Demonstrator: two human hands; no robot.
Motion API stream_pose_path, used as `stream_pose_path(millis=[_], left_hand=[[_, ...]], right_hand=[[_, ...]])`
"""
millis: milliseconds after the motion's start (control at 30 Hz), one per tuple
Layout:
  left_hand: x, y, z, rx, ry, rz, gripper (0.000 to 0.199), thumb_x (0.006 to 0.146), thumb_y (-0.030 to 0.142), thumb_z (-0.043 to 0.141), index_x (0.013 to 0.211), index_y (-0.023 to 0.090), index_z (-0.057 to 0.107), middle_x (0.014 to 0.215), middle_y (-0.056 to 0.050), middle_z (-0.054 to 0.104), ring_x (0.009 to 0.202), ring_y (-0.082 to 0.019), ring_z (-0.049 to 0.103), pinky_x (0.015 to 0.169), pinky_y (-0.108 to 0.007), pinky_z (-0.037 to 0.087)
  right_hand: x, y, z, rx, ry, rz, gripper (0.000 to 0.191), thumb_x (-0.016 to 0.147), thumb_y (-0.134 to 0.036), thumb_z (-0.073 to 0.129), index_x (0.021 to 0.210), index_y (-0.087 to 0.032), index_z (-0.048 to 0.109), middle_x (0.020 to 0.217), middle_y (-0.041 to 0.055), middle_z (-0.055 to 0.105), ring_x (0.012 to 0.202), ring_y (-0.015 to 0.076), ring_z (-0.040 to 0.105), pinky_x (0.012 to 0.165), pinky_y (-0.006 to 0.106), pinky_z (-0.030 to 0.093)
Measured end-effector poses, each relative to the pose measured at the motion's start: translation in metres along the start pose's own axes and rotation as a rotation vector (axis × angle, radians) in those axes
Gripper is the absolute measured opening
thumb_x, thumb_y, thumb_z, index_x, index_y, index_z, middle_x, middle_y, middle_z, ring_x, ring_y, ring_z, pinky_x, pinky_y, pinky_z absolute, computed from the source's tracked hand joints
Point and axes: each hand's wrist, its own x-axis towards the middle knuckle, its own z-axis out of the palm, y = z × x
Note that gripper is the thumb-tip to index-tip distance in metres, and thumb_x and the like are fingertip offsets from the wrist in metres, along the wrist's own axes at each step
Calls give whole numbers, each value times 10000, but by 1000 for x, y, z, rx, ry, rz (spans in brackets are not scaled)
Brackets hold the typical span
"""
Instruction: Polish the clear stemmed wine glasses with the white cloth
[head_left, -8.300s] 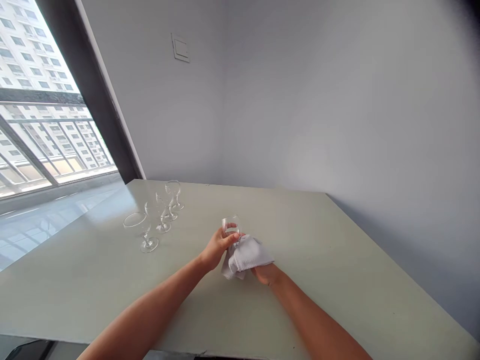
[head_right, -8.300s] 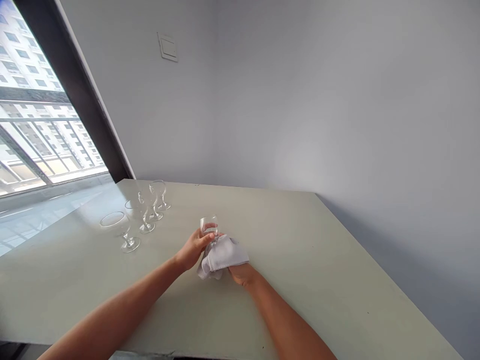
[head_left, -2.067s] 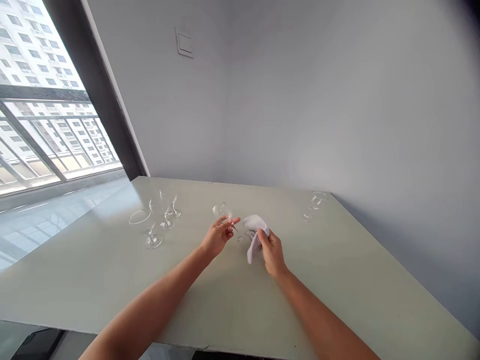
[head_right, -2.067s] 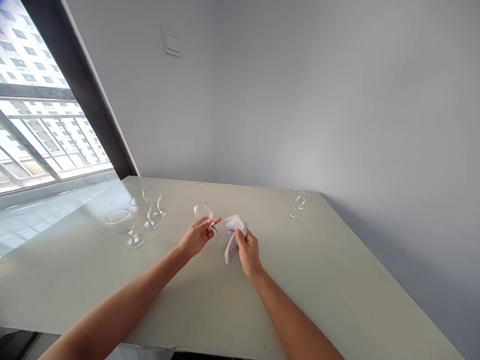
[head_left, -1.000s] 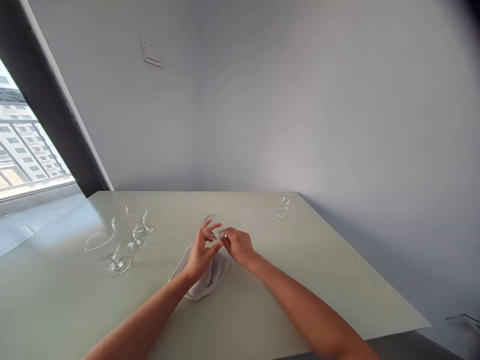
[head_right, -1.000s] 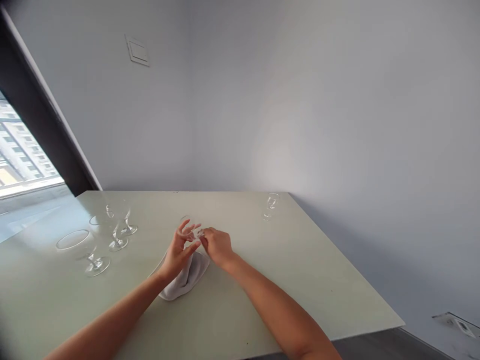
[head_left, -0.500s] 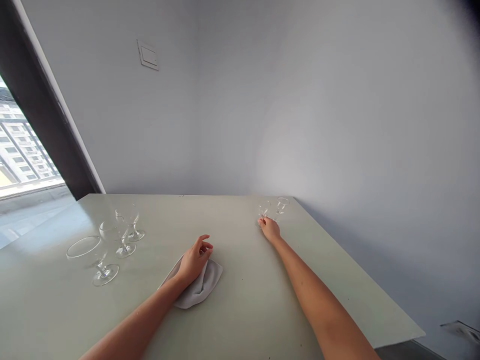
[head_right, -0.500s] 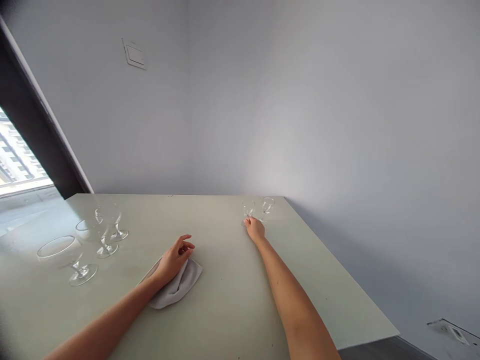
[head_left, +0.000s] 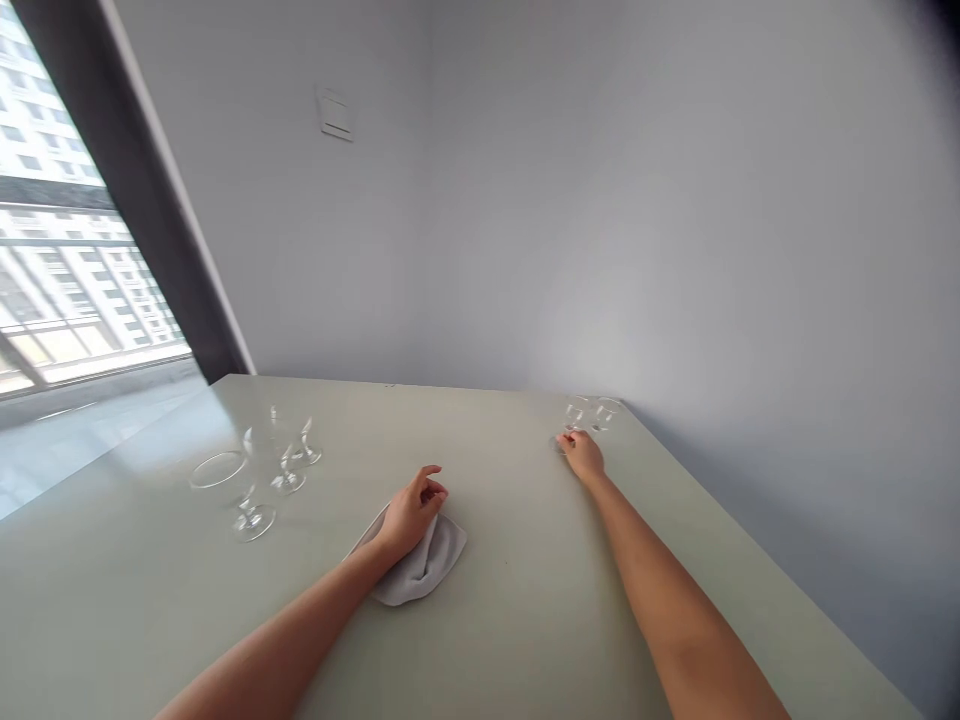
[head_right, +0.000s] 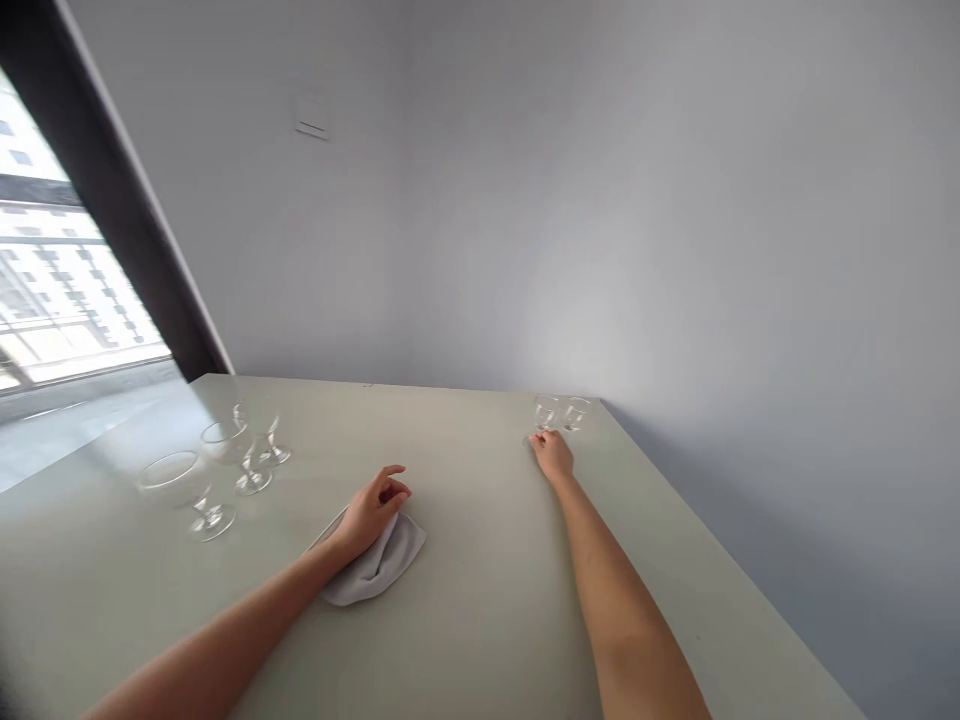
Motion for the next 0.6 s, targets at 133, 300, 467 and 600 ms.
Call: stream_pose_path(millis=[133,300,467,600], left_hand=[[1,-4,2,-87,143,3,301,765,223,433,1065,235,455,953,-2,599,762,-111,536,700,-255,434],[0,0,-2,-144,382,27,245,779,178,413,1016,204,468,991,-35,580,833,-115,530,736,-269,436],[-19,51,-19,-235,405,177,190,797,182,428,973,202,497,1005,-47,577,829,-119,535,757,-283,437],[-57,81,-50,-381,472,273,187,799,210,482,983,194,510,965,-63,581,816,-129,544,758,-290,441]], right_hand=[[-1,6,-1,-4,6,-1,312,770,-387,461,860,-137,624,982,114,573,793,190,561,703,289,397],[-17,12,-1,-4,35,-4,473,712,-434,514,999,-63,577,984,181,549,896,262,530,762,354,406],[-44,20,-7,-22,146,-92,500,722,-463,470,1008,-62,555,925,170,543,916,272,513,758,371,419],[-73,3,-17,49,222,-217,407,788,-454,383,962,-132,562,920,123,546,670,192,527,643,342,438]])
